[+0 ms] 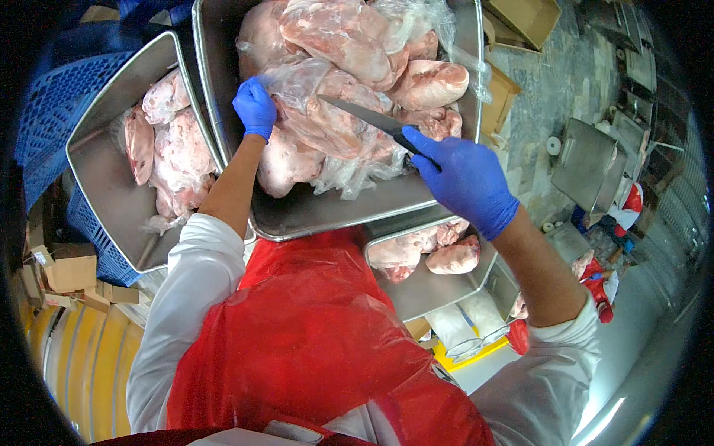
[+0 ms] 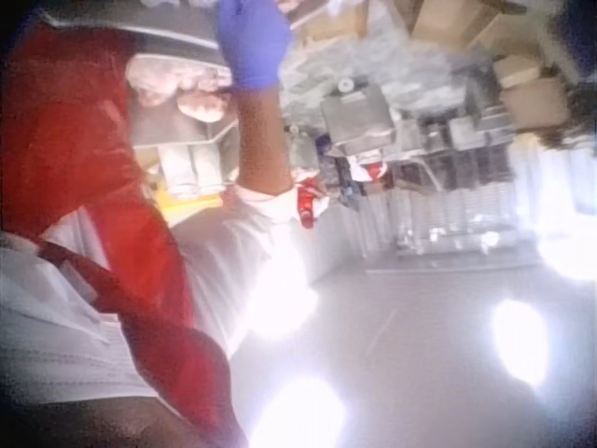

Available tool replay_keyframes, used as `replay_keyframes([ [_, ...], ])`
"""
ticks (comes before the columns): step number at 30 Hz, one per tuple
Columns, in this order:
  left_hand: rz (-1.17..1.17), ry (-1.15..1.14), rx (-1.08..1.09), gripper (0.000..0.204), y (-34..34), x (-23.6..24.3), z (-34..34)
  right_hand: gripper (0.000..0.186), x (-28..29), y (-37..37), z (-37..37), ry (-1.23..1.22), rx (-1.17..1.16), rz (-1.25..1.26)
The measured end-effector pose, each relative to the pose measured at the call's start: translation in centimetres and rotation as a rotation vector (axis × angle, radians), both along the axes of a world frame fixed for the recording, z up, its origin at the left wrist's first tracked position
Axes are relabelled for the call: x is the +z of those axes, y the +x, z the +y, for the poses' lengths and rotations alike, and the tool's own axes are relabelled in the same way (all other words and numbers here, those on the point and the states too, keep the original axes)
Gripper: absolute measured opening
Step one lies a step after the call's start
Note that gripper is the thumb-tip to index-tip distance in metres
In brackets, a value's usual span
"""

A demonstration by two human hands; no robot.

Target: The person uses a knife to cut large pieces of raw meat in a metal tray and transfers the cut portions into another tray. The person repeatedly picks up meat, slices it, and places the pieces into a separate container.

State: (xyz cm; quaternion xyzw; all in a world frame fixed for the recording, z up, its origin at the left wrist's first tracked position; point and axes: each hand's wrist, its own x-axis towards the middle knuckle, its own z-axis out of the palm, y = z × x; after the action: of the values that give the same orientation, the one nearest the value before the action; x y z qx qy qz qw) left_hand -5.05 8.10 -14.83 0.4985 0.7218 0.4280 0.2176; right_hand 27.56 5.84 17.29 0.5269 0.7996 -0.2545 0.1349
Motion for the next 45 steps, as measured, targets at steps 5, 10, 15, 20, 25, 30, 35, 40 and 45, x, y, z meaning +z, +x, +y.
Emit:
replay_keyframes([
  [5,-0.016,0.022,0.018,0.032,0.3,0.7,0.1,0.038,1.6,-1.4,5.2,-0.030,0.191,-0.047],
  [10,-0.114,0.015,0.041,0.031,0.7,1.5,-0.2,0.037,2.4,-3.4,8.4,-0.084,0.287,-0.092],
  [15,-0.095,0.006,0.024,0.030,0.6,1.0,-0.6,0.045,1.3,-3.7,6.3,-0.166,0.244,-0.211],
  [20,-0.139,0.002,0.025,0.031,0.5,0.7,-0.6,0.055,-4.4,-0.1,-3.5,-0.229,-0.191,-0.012],
  [25,-0.136,-0.004,0.014,0.031,0.1,0.4,-0.4,0.060,-14.1,0.1,-13.7,-0.043,-0.337,0.215],
  [30,-0.128,-0.063,0.019,0.033,0.1,1.2,0.1,0.060,-16.8,-2.2,-17.0,0.025,-0.471,0.291],
  [35,0.200,0.036,-0.368,0.025,1.5,6.8,0.9,0.060,-12.1,-2.4,-16.9,-0.067,-0.614,0.304],
  [40,0.164,0.104,-0.418,0.029,2.3,5.7,0.8,0.055,-8.5,-0.3,-17.2,-0.056,-0.612,0.262],
  [45,0.064,0.029,-0.227,0.035,3.0,4.8,1.0,0.055,-5.8,0.8,-15.2,-0.005,-0.547,0.277],
])
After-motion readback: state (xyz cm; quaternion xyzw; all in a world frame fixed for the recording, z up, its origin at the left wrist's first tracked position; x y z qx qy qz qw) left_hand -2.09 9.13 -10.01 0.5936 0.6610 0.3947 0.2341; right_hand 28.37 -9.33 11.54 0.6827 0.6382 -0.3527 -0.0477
